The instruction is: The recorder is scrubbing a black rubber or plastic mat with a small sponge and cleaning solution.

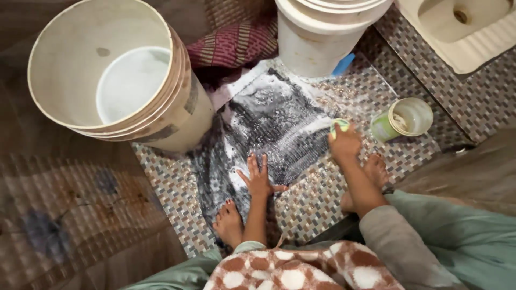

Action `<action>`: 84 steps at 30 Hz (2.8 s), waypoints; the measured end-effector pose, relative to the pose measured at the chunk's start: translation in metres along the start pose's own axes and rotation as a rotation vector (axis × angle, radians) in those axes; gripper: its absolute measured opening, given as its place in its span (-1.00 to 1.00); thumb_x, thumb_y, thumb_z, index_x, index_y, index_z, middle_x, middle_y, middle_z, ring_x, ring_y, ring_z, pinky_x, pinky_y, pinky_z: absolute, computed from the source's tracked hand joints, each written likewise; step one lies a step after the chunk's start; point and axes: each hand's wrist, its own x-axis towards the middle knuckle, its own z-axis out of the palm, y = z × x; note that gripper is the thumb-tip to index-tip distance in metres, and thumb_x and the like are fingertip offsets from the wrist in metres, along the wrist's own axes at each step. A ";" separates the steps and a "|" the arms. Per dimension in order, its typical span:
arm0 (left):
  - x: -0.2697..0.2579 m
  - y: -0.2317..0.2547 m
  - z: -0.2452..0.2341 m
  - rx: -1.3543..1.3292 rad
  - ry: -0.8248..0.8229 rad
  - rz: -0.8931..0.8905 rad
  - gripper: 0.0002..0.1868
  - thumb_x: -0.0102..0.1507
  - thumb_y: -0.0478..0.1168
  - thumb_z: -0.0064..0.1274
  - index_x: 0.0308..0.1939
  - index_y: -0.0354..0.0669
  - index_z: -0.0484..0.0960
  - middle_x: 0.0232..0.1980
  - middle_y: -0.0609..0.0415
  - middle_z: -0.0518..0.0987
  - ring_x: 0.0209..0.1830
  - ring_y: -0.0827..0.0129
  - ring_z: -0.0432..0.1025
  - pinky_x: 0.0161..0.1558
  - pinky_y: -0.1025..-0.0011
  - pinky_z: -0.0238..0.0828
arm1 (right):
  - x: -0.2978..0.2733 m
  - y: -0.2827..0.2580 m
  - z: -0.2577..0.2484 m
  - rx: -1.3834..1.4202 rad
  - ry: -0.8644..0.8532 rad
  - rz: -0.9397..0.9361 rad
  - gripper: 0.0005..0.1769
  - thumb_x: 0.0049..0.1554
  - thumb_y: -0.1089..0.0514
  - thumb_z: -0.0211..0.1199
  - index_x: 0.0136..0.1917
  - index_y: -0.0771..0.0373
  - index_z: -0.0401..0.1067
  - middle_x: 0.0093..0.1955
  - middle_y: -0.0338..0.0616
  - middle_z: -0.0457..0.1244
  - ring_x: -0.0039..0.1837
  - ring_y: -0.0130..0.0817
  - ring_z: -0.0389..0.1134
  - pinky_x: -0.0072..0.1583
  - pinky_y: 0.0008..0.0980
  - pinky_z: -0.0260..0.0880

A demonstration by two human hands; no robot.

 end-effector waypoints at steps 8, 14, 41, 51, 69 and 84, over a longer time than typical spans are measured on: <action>0.014 -0.017 0.027 0.083 0.139 0.029 0.69 -0.39 0.53 0.41 0.64 0.24 -0.22 0.70 -0.01 -0.32 0.69 0.16 -0.44 0.39 -0.44 -0.77 | -0.103 -0.118 -0.038 0.301 -0.208 -0.536 -0.53 0.05 -0.19 0.23 0.15 0.04 0.51 0.12 -0.01 0.24 0.13 -0.04 0.24 0.05 -0.10 0.38; 0.000 -0.012 -0.004 0.002 -0.011 -0.007 0.70 -0.40 0.55 0.39 0.64 0.26 -0.26 0.72 0.06 -0.37 0.72 0.19 -0.48 0.43 -0.43 -0.80 | -0.033 -0.039 -0.029 0.171 -0.249 -0.154 -0.40 0.09 -0.33 0.25 0.18 0.12 0.55 0.19 0.16 0.25 0.10 0.00 0.28 0.06 -0.09 0.37; 0.007 -0.023 -0.005 0.048 -0.047 -0.036 0.77 -0.42 0.55 0.40 0.64 0.10 -0.33 0.72 0.10 -0.36 0.71 0.23 -0.48 0.44 -0.42 -0.78 | -0.095 -0.104 -0.019 0.224 -0.352 -0.354 -0.40 0.17 -0.32 0.22 0.36 -0.05 0.50 0.22 0.00 0.25 0.14 -0.12 0.30 0.07 -0.14 0.40; 0.011 -0.014 -0.012 0.046 -0.095 -0.035 0.78 -0.40 0.52 0.42 0.65 0.08 -0.35 0.72 0.07 -0.40 0.71 0.21 -0.51 0.44 -0.41 -0.77 | -0.034 -0.092 -0.071 -0.165 -0.503 -0.177 -0.06 0.02 -0.51 -0.01 0.28 0.32 0.40 0.41 0.15 0.18 0.22 0.20 0.31 -0.22 0.14 0.50; 0.009 -0.012 -0.007 0.055 -0.091 -0.043 0.82 -0.45 0.51 0.44 0.65 -0.01 -0.31 0.72 0.03 -0.39 0.71 0.16 -0.49 0.43 -0.42 -0.75 | -0.078 -0.127 -0.109 0.262 -0.292 -0.743 -0.40 -0.04 -0.16 0.27 0.29 -0.11 0.46 0.06 0.00 0.33 0.05 0.09 0.34 -0.05 -0.01 0.40; 0.024 -0.022 0.066 0.250 0.338 -0.028 0.72 -0.46 0.44 0.46 0.61 0.08 -0.19 0.69 0.02 -0.24 0.69 0.08 -0.43 0.45 -0.40 -0.71 | -0.085 -0.135 -0.050 0.012 -0.374 -0.625 -0.62 0.31 -0.17 0.14 0.36 -0.23 0.48 0.27 0.00 0.26 0.19 0.03 0.29 -0.02 -0.08 0.42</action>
